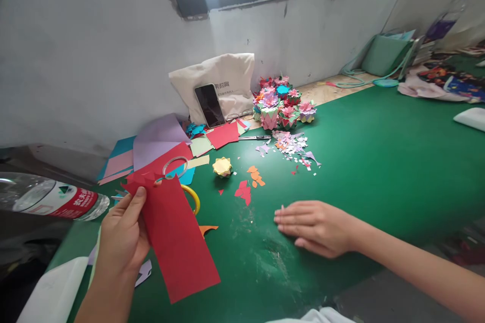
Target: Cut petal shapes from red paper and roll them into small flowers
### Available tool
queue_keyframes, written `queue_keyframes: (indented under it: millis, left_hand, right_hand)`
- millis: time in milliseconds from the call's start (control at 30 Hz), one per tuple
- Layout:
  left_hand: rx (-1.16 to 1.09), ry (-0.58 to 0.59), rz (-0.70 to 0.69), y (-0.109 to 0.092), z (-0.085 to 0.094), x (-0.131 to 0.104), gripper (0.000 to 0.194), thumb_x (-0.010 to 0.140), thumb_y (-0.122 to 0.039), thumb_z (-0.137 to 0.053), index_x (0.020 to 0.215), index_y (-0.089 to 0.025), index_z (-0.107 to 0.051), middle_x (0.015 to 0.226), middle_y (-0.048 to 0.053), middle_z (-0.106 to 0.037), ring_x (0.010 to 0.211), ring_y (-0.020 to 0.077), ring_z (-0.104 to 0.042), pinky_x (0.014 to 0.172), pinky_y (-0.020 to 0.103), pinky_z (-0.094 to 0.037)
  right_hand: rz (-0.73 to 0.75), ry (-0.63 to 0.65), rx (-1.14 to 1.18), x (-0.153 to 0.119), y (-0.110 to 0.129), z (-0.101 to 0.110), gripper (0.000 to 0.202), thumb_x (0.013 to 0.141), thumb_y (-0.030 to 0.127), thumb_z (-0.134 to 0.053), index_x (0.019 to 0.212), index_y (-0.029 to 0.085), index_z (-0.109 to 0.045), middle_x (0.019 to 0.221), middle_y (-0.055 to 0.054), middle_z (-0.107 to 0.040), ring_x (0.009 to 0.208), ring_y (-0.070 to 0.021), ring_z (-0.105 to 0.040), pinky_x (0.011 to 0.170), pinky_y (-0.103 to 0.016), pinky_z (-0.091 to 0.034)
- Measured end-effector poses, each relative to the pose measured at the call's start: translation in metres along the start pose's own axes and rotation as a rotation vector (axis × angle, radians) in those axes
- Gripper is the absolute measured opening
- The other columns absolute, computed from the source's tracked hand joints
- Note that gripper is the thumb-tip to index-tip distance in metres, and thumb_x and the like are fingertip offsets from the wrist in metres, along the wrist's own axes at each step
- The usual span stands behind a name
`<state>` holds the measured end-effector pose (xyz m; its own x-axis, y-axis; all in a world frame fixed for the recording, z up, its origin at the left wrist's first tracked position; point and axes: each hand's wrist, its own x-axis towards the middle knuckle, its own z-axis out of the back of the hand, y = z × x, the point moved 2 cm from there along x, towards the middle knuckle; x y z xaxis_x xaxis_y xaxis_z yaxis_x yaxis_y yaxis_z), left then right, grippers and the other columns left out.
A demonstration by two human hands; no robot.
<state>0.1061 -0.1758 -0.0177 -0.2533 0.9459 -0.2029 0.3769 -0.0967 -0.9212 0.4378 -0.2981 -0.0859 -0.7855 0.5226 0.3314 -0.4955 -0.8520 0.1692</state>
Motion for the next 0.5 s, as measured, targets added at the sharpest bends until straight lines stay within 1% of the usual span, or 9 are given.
queue_keyframes:
  millis: [33,67,100,167,233,300,367,433,500]
  left_hand:
    - [0.007,0.019,0.005,0.000,0.000,0.000,0.026,0.064,-0.032,-0.086,0.085,-0.019,-0.077,0.077,-0.002,-0.077,0.062,0.0110,-0.070,0.056,0.015,-0.058]
    - [0.011,0.036,0.007,0.000,-0.001,-0.001,0.028,0.064,-0.033,-0.086,0.086,-0.019,-0.077,0.078,-0.001,-0.077,0.063,0.0114,-0.070,0.057,0.015,-0.058]
    - [0.013,0.047,0.012,0.000,-0.001,-0.001,0.029,0.063,-0.033,-0.086,0.086,-0.018,-0.077,0.078,-0.001,-0.077,0.063,0.0116,-0.071,0.058,0.015,-0.058]
    - [0.016,0.057,0.031,0.000,-0.002,-0.002,0.029,0.062,-0.032,-0.087,0.085,-0.018,-0.076,0.078,-0.001,-0.077,0.063,0.0119,-0.071,0.058,0.016,-0.059]
    - [0.030,0.079,0.083,0.002,-0.002,-0.004,0.029,0.061,-0.031,-0.087,0.085,-0.018,-0.076,0.078,0.000,-0.078,0.063,0.0127,-0.071,0.057,0.017,-0.059]
    - [0.047,0.139,0.163,0.005,-0.004,-0.007,0.030,0.062,-0.031,-0.087,0.085,-0.016,-0.076,0.078,0.002,-0.078,0.064,0.0138,-0.071,0.056,0.018,-0.060]
    - [0.056,0.208,0.242,0.010,-0.007,-0.010,0.029,0.063,-0.030,-0.087,0.086,-0.015,-0.076,0.077,0.003,-0.078,0.063,0.0142,-0.071,0.055,0.018,-0.059]
    - [0.057,0.260,0.307,0.014,-0.011,-0.015,0.027,0.065,-0.029,-0.086,0.086,-0.015,-0.076,0.077,0.004,-0.078,0.064,0.0146,-0.072,0.055,0.018,-0.059]
    - [0.061,0.319,0.360,0.018,-0.014,-0.019,0.025,0.067,-0.029,-0.084,0.085,-0.015,-0.075,0.080,0.005,-0.078,0.065,0.0156,-0.072,0.056,0.020,-0.059]
  right_hand:
    - [-0.059,-0.028,-0.045,-0.003,-0.010,0.001,0.042,0.095,0.021,-0.046,0.133,0.008,-0.055,0.130,-0.014,-0.063,0.130,-0.0230,-0.052,0.106,-0.038,-0.048]
    - [-0.154,-0.053,-0.072,-0.007,-0.022,0.002,0.041,0.094,0.020,-0.047,0.134,0.012,-0.055,0.132,-0.011,-0.062,0.128,-0.0230,-0.054,0.105,-0.039,-0.048]
    - [-0.279,-0.086,-0.081,-0.010,-0.034,0.002,0.041,0.094,0.019,-0.049,0.134,0.016,-0.055,0.134,-0.009,-0.061,0.127,-0.0234,-0.055,0.105,-0.039,-0.048]
    - [-0.410,-0.150,-0.102,-0.013,-0.052,0.003,0.040,0.093,0.018,-0.050,0.133,0.014,-0.057,0.132,-0.014,-0.062,0.124,-0.0301,-0.057,0.103,-0.048,-0.048]
    - [-0.514,-0.232,-0.105,-0.011,-0.062,0.003,0.037,0.092,0.019,-0.053,0.126,0.008,-0.061,0.128,-0.022,-0.062,0.121,-0.0382,-0.057,0.100,-0.060,-0.044]
    - [-0.592,-0.310,-0.066,-0.002,-0.062,0.003,0.032,0.091,0.020,-0.055,0.117,0.006,-0.067,0.124,-0.027,-0.063,0.119,-0.0431,-0.055,0.097,-0.067,-0.038]
    - [-0.631,-0.354,0.039,0.015,-0.055,0.004,0.026,0.090,0.021,-0.056,0.107,0.009,-0.071,0.118,-0.025,-0.066,0.115,-0.0419,-0.055,0.096,-0.067,-0.036]
    - [-0.635,-0.364,0.208,0.039,-0.042,0.005,0.022,0.089,0.024,-0.057,0.100,0.012,-0.072,0.105,-0.020,-0.069,0.105,-0.0355,-0.058,0.092,-0.059,-0.041]
    - [-0.616,-0.335,0.439,0.067,-0.026,0.004,0.022,0.090,0.029,-0.056,0.098,0.015,-0.071,0.096,-0.014,-0.069,0.093,-0.0271,-0.059,0.086,-0.047,-0.046]
